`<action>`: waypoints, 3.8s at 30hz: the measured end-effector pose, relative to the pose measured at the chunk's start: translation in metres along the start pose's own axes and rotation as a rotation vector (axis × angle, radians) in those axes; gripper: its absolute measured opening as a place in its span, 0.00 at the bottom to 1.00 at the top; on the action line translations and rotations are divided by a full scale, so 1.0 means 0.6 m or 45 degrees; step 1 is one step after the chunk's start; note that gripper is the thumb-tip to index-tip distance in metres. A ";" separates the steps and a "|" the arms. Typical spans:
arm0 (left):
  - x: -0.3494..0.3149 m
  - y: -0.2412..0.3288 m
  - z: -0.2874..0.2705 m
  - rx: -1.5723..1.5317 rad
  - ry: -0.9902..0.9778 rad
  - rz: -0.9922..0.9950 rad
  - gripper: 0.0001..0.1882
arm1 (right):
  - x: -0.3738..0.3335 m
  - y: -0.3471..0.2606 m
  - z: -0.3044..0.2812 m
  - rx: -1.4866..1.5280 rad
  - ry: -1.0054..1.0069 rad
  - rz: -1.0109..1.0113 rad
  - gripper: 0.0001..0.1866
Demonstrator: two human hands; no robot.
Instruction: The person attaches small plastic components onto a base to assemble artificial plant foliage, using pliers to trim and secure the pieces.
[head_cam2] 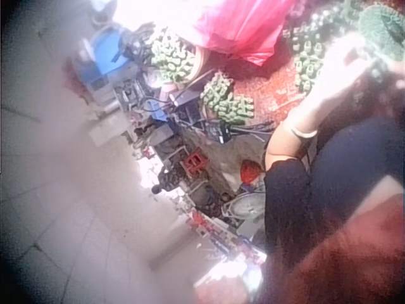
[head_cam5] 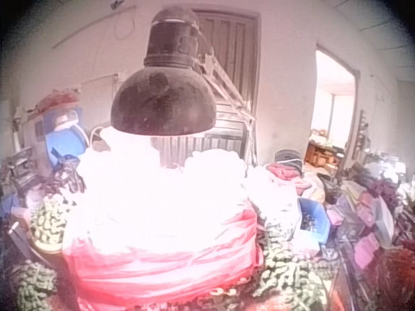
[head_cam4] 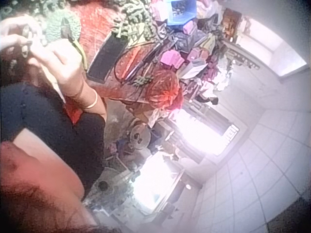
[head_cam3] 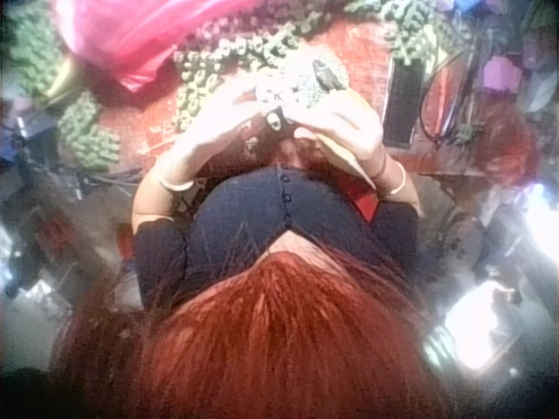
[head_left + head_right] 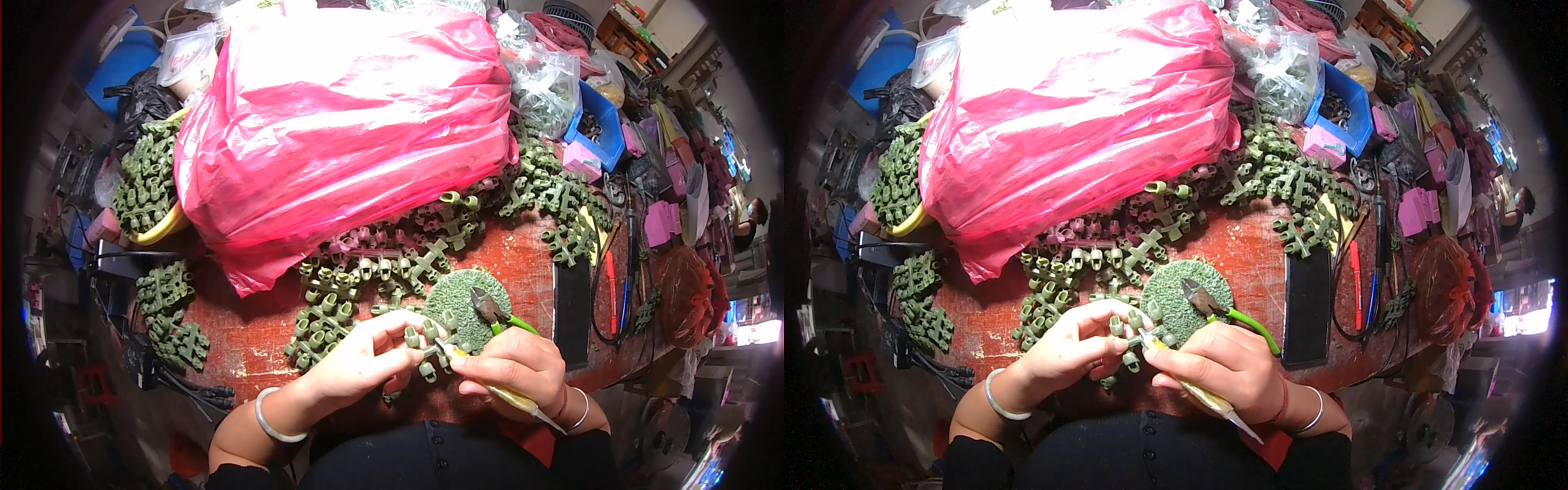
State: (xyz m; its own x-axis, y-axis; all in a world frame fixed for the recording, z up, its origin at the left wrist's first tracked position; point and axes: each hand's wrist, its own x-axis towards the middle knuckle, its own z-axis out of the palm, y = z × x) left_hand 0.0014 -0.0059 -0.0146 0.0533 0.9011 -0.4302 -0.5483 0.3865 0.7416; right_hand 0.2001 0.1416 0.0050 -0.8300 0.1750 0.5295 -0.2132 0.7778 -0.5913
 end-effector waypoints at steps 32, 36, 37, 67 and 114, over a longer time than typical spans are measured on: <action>0.002 -0.004 -0.001 0.003 0.020 -0.036 0.13 | -0.002 0.000 -0.007 0.181 0.000 0.094 0.18; 0.003 -0.007 -0.004 0.008 0.016 -0.024 0.10 | -0.002 0.006 -0.007 0.129 -0.045 0.050 0.15; 0.003 -0.006 -0.004 0.008 0.014 -0.024 0.10 | -0.002 0.005 -0.007 0.128 -0.045 0.051 0.15; 0.004 -0.006 -0.003 -0.002 0.017 -0.034 0.09 | 0.000 -0.001 -0.016 0.244 -0.065 0.293 0.15; 0.002 0.001 0.000 -0.119 0.077 -0.005 0.07 | 0.005 -0.005 -0.007 0.184 -0.004 0.172 0.21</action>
State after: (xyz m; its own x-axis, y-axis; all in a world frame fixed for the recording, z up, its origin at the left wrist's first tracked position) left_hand 0.0010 -0.0044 -0.0145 0.0067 0.8849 -0.4657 -0.6235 0.3678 0.6899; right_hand 0.2006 0.1426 0.0108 -0.8578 0.2695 0.4376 -0.1714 0.6528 -0.7379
